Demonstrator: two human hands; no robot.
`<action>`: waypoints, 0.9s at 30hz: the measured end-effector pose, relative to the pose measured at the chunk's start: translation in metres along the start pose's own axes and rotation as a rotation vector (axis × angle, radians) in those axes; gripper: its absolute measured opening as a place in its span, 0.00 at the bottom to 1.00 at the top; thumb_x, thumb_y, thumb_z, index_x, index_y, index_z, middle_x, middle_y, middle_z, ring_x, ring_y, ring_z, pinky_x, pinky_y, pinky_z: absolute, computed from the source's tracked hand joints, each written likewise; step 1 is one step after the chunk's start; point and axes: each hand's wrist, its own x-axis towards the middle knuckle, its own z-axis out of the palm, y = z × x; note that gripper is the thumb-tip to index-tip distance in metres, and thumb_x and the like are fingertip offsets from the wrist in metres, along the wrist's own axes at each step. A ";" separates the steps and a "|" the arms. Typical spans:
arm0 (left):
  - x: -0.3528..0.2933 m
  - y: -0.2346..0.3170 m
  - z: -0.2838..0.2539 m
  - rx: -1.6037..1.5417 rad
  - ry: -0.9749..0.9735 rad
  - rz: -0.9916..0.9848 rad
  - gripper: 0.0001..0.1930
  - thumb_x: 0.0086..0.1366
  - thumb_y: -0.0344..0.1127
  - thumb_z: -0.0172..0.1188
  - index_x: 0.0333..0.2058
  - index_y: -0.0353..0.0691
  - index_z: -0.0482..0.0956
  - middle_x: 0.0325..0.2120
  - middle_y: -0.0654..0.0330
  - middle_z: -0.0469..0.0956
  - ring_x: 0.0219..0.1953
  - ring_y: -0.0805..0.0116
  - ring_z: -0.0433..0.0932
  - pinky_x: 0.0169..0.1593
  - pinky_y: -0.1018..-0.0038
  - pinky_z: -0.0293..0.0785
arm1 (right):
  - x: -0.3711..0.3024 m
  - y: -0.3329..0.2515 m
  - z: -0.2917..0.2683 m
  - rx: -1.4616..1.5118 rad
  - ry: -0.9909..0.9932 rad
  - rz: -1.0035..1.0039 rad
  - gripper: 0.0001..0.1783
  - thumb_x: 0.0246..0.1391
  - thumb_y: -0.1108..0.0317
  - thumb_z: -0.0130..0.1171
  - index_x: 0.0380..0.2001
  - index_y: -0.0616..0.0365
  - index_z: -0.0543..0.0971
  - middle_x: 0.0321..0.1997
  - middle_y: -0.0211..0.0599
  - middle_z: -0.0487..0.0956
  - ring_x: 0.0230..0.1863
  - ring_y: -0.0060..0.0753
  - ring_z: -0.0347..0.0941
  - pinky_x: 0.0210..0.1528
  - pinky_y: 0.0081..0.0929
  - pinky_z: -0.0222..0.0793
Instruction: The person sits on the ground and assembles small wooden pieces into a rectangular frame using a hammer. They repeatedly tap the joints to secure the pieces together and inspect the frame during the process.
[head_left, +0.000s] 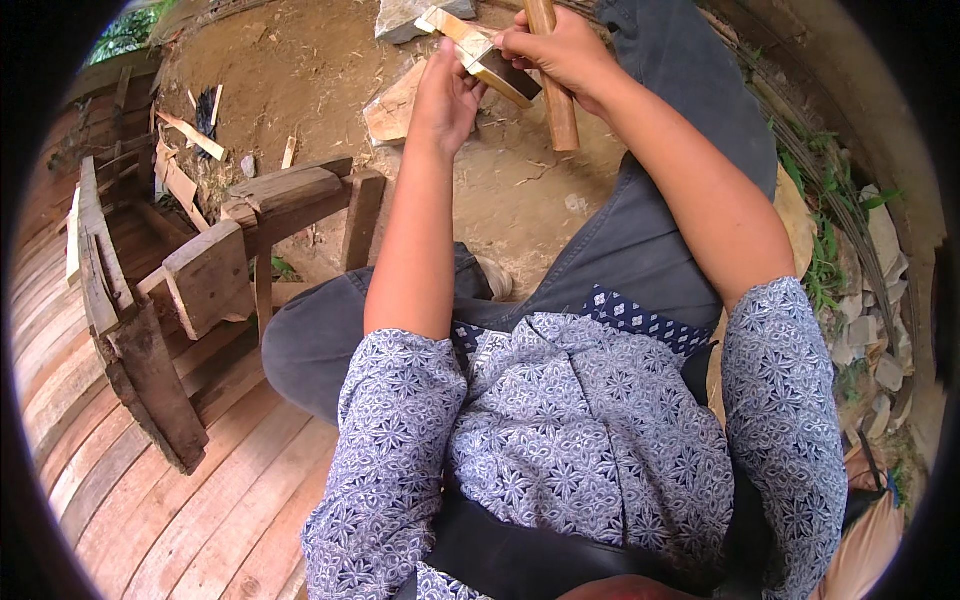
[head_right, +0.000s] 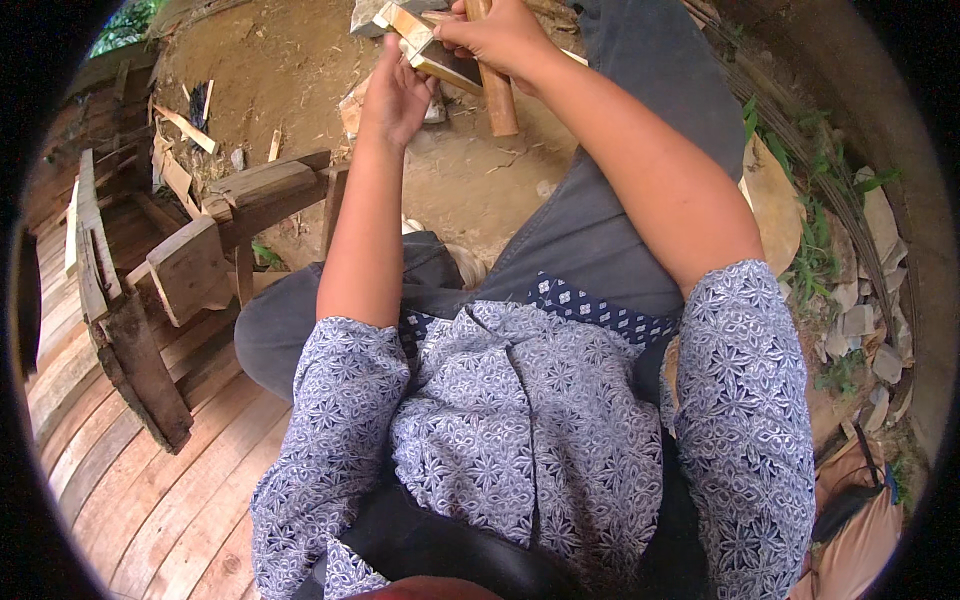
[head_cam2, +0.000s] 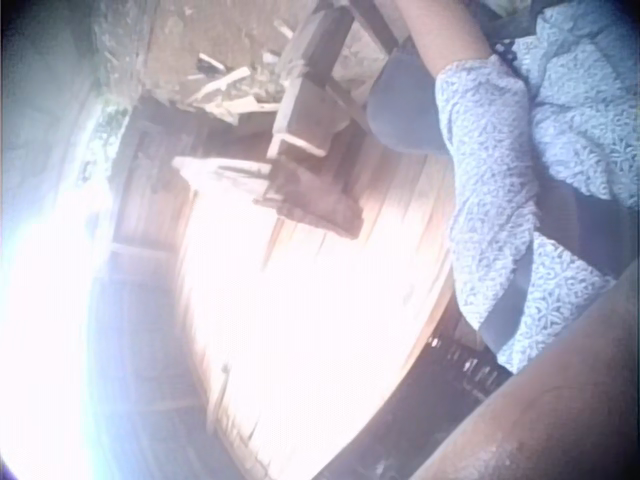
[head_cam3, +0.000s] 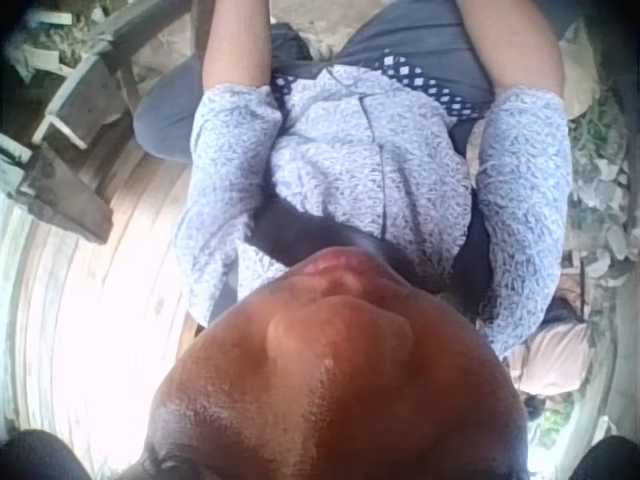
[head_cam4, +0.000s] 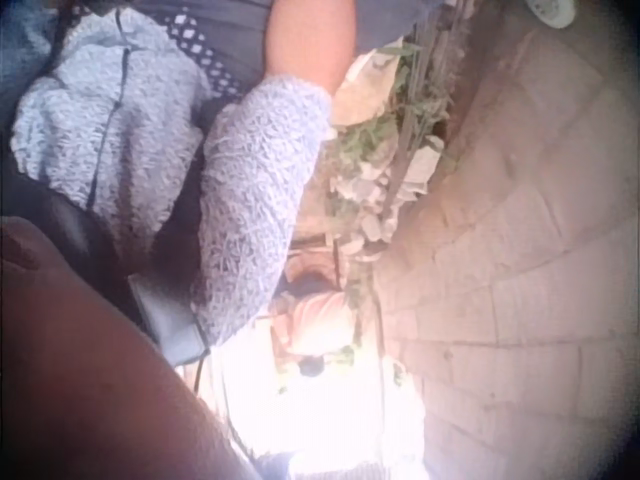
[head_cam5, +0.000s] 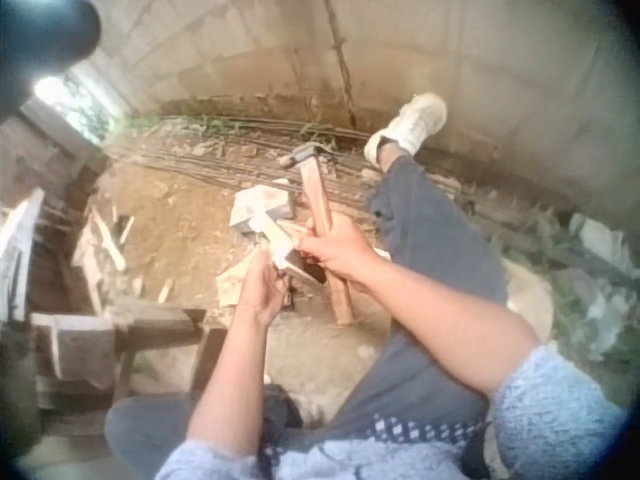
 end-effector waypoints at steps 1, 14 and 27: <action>-0.003 0.004 0.002 -0.065 -0.006 -0.021 0.16 0.70 0.44 0.61 0.48 0.42 0.72 0.47 0.59 0.79 0.56 0.66 0.74 0.63 0.65 0.65 | -0.001 -0.002 0.002 -0.002 -0.008 -0.014 0.09 0.49 0.73 0.66 0.32 0.62 0.76 0.25 0.35 0.79 0.23 0.24 0.76 0.25 0.23 0.71; -0.004 0.010 -0.012 0.093 -0.083 0.067 0.17 0.63 0.31 0.69 0.47 0.38 0.71 0.42 0.59 0.81 0.49 0.71 0.78 0.57 0.72 0.70 | 0.002 -0.013 -0.014 -0.013 -0.033 0.043 0.12 0.46 0.73 0.67 0.34 0.61 0.76 0.26 0.34 0.78 0.24 0.25 0.75 0.26 0.23 0.72; 0.004 0.003 0.010 0.292 -0.020 0.215 0.20 0.60 0.28 0.72 0.45 0.36 0.70 0.39 0.56 0.83 0.42 0.72 0.81 0.50 0.75 0.74 | -0.007 -0.017 -0.025 -0.070 0.061 0.056 0.17 0.46 0.73 0.70 0.38 0.62 0.74 0.27 0.32 0.78 0.27 0.25 0.77 0.28 0.24 0.73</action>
